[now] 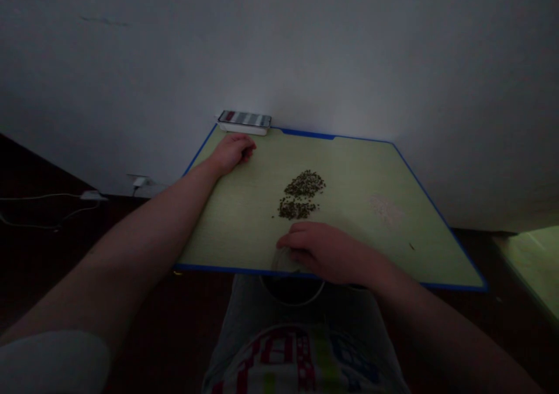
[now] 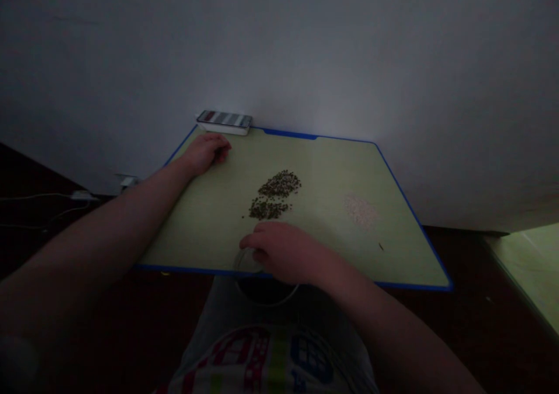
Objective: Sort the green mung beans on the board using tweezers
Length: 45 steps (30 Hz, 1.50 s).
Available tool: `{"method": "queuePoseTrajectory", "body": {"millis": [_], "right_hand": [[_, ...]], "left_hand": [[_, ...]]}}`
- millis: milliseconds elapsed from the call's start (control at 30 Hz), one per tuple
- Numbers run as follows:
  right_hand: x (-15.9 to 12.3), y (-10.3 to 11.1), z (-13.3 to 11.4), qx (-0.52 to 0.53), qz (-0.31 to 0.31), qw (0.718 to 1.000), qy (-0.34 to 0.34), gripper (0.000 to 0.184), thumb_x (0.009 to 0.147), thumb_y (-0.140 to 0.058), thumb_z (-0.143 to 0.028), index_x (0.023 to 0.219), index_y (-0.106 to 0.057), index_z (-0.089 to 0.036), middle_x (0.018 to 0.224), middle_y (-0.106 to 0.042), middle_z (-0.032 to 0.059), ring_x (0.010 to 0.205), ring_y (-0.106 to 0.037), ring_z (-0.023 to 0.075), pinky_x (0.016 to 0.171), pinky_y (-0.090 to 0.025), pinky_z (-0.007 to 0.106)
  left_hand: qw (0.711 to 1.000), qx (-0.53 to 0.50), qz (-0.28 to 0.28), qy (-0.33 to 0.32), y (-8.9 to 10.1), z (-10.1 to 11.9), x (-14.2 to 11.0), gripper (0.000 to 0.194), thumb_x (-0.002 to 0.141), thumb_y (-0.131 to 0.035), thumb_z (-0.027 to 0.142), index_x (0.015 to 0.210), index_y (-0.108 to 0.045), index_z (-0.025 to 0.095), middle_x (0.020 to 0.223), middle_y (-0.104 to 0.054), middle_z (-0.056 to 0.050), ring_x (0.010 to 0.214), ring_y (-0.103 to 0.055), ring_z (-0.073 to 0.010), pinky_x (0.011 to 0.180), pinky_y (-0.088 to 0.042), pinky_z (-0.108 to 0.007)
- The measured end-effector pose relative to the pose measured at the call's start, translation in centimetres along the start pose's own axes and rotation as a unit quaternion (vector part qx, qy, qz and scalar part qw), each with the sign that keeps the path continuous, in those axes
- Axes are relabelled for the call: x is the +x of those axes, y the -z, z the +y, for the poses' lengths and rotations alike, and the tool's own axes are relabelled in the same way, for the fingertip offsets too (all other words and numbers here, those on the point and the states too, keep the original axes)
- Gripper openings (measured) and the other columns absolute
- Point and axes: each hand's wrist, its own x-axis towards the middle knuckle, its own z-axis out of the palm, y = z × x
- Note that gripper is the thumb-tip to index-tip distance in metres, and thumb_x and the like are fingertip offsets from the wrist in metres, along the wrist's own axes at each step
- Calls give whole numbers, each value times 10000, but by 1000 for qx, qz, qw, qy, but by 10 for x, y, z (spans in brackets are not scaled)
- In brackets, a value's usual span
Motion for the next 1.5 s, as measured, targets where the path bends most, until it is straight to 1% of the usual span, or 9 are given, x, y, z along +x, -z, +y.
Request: {"method": "queuePoseTrajectory", "body": {"millis": [200,367,467,567,633,767,933,1200,1500], "right_hand": [[-25,-11,5,34,45,997,-54,324,893,-499,-127,1177,-642,-186,1057,-665,80,943,-607,194,832,-443,309],[-37,-10,8,82,80,993,-31,286,897,-517,-152,1130,-667,-222,1021,-696,47,912,-621,169,808,-453,288],[-25,5,13,115,128,984,-33,232,881,-558,-190,1069,-689,-222,930,-711,24,809,-631,145,730,-459,264],[6,25,24,120,171,977,-48,269,838,-600,-185,1095,-676,-213,838,-698,0,724,-614,129,668,-444,250],[33,36,32,121,158,979,-47,302,821,-596,-157,1114,-659,-190,769,-680,-9,674,-603,121,656,-438,247],[85,50,45,56,134,986,-78,305,779,-588,-114,1070,-669,-158,740,-681,4,647,-592,119,656,-431,248],[118,46,54,-1,108,992,-64,335,751,-612,-110,1078,-680,-129,794,-703,37,697,-605,136,673,-431,248],[123,31,42,-48,74,996,-5,344,761,-612,-145,1094,-699,-139,909,-720,69,787,-617,169,730,-438,271],[114,24,28,3,15,998,54,336,758,-593,-99,1073,-696,-160,873,-716,42,761,-609,152,723,-430,269]], "left_hand": [[1000,-8,-7,-8,1,-2,0,109,672,-550,259,637,-579,159,525,-513,5,426,-435,-83,399,-313,-210],[1000,-8,-10,-10,2,-4,2,104,674,-544,252,651,-589,160,530,-521,3,433,-443,-86,403,-314,-211],[1000,-6,-11,-7,3,-3,2,108,672,-546,255,652,-591,159,526,-520,4,432,-445,-87,400,-311,-209],[1000,-10,-9,-4,2,-1,1,106,664,-548,254,644,-588,157,522,-520,5,424,-441,-85,397,-315,-210],[1000,-8,-6,-6,2,0,0,104,657,-553,253,641,-588,156,521,-521,6,421,-439,-85,396,-318,-211],[1000,-8,-4,-9,1,1,-2,106,648,-551,256,634,-584,156,514,-514,9,416,-430,-83,393,-310,-211],[1000,-11,-5,-11,2,-2,1,105,655,-551,259,634,-581,160,521,-517,11,420,-435,-82,402,-316,-214],[1000,-21,-8,-5,2,-1,0,95,667,-543,233,633,-586,156,516,-510,13,423,-437,-81,406,-312,-215],[1000,-14,-4,-6,1,2,-2,102,673,-551,240,627,-584,155,518,-514,10,422,-434,-82,400,-307,-219]]}}
